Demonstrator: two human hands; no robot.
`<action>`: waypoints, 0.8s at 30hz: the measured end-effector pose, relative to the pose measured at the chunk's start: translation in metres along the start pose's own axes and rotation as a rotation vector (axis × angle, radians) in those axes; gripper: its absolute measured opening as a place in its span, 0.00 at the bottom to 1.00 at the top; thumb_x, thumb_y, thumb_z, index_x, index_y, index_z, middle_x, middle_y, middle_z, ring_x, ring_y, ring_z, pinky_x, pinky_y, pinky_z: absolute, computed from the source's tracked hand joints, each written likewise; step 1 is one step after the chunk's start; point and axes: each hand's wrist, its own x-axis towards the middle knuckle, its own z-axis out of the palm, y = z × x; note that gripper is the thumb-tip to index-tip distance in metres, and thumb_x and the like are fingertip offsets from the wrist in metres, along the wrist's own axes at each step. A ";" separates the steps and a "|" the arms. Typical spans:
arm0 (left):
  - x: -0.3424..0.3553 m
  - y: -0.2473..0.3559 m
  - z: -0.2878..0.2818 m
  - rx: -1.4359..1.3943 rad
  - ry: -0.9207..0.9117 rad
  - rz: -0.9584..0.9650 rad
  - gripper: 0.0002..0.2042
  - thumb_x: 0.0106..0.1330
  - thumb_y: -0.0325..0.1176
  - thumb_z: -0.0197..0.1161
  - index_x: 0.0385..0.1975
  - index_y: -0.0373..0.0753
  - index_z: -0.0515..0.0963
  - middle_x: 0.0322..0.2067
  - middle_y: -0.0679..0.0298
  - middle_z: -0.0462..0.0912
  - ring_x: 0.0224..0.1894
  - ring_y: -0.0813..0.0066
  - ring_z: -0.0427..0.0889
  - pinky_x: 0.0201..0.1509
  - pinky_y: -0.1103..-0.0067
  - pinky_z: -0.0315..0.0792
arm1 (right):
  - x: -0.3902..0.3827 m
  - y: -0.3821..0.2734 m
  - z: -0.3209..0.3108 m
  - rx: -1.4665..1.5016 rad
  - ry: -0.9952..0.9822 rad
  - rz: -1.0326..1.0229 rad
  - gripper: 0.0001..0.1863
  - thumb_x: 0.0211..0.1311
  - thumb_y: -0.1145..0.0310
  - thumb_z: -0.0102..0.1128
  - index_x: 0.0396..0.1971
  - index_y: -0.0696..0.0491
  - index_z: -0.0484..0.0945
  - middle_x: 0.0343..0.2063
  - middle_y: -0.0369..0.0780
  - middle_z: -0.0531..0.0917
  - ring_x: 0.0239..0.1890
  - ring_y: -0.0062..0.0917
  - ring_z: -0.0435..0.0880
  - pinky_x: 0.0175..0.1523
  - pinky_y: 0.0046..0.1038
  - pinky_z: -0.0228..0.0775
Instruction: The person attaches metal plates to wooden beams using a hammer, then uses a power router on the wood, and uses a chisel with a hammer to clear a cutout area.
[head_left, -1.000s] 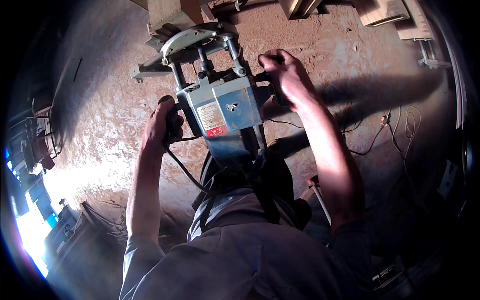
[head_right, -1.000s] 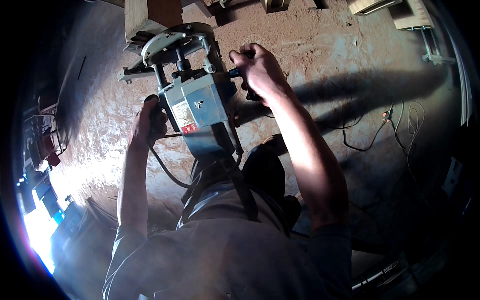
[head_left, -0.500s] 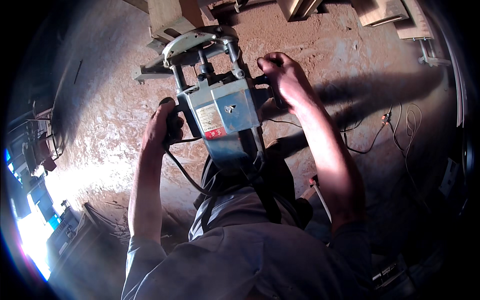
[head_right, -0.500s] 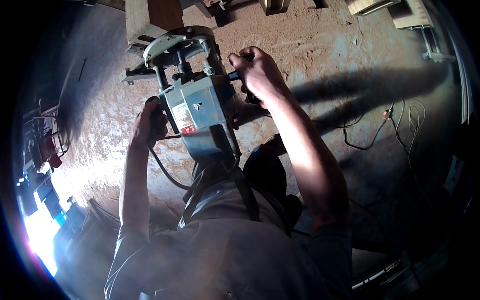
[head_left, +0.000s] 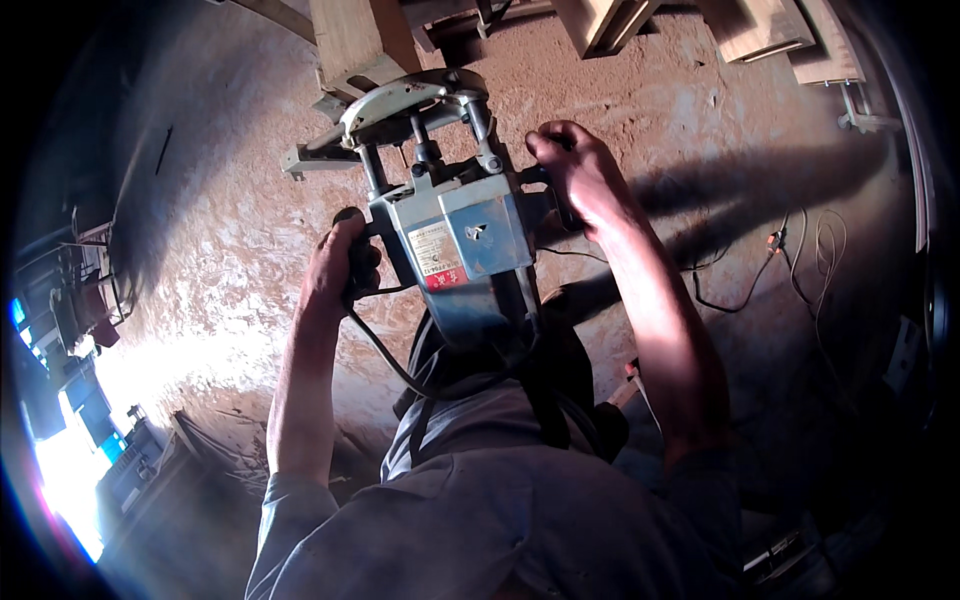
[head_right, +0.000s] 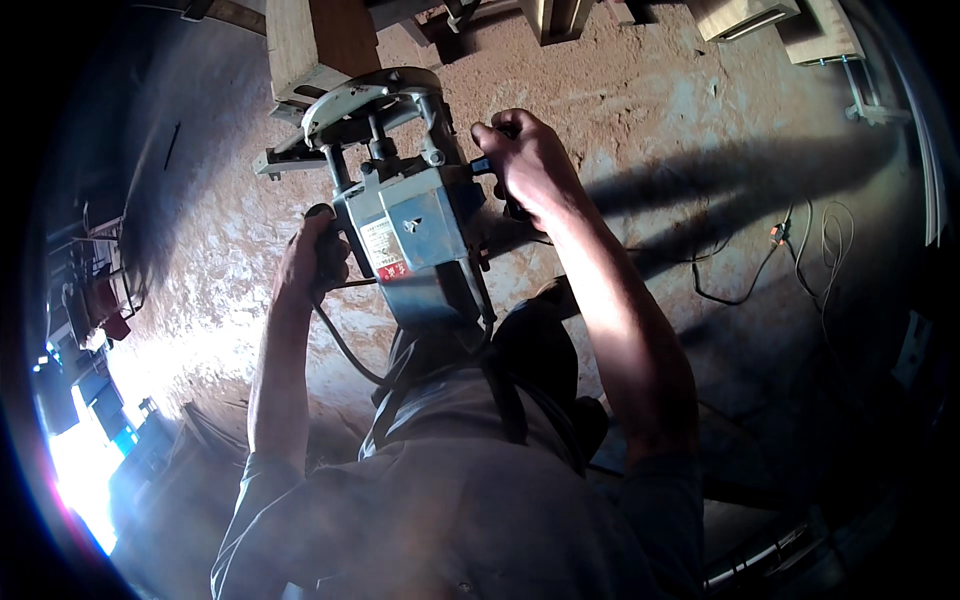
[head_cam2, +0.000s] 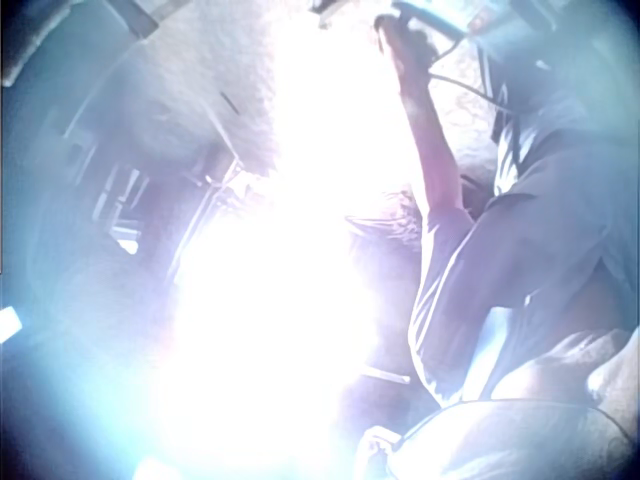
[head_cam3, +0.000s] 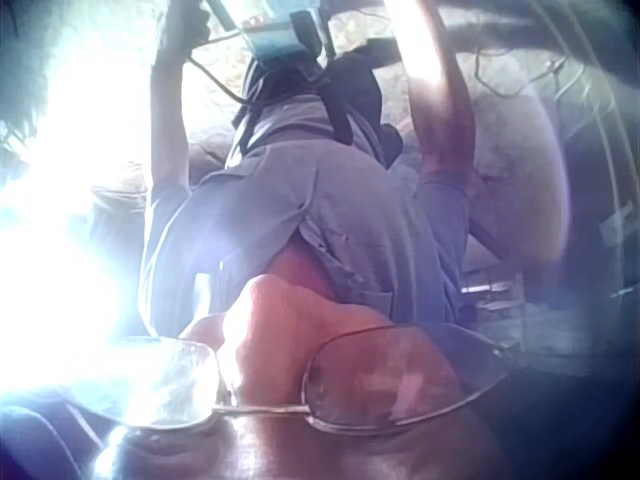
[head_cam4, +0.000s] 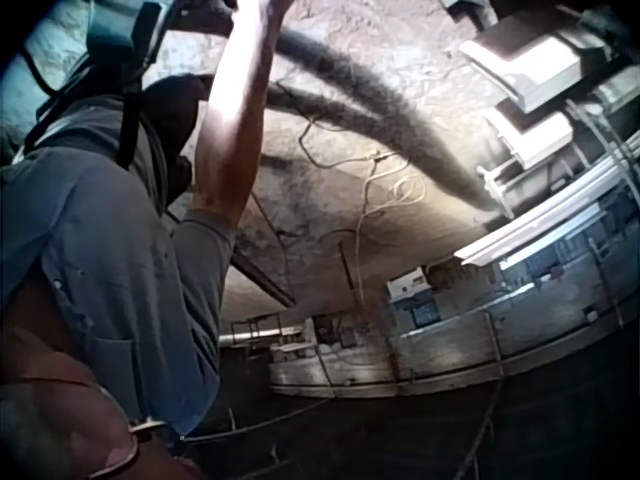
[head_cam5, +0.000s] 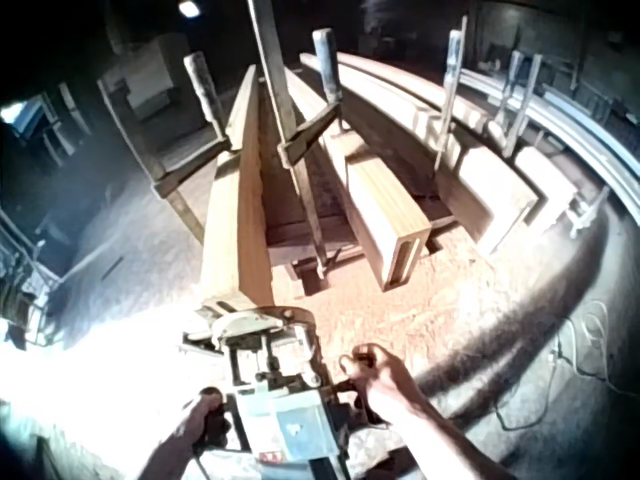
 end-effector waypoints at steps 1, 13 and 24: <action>0.001 0.000 0.000 0.008 0.000 -0.004 0.13 0.66 0.44 0.59 0.31 0.40 0.73 0.18 0.64 0.74 0.15 0.75 0.71 0.16 0.79 0.66 | 0.001 0.000 0.000 0.016 0.005 -0.003 0.20 0.63 0.55 0.63 0.47 0.54 0.77 0.32 0.35 0.77 0.32 0.18 0.74 0.31 0.24 0.69; -0.005 0.007 -0.001 0.016 -0.005 0.011 0.13 0.68 0.45 0.58 0.34 0.41 0.73 0.19 0.62 0.76 0.15 0.74 0.73 0.16 0.78 0.68 | 0.001 -0.007 -0.004 0.026 -0.017 -0.056 0.24 0.63 0.55 0.62 0.48 0.60 0.76 0.36 0.43 0.81 0.37 0.24 0.78 0.42 0.27 0.72; -0.013 0.020 0.000 -0.017 -0.016 0.037 0.12 0.69 0.42 0.57 0.34 0.40 0.73 0.20 0.63 0.75 0.16 0.75 0.73 0.16 0.79 0.68 | -0.003 -0.027 -0.008 -0.007 -0.024 -0.062 0.26 0.63 0.55 0.62 0.49 0.63 0.75 0.39 0.46 0.82 0.40 0.28 0.80 0.46 0.29 0.73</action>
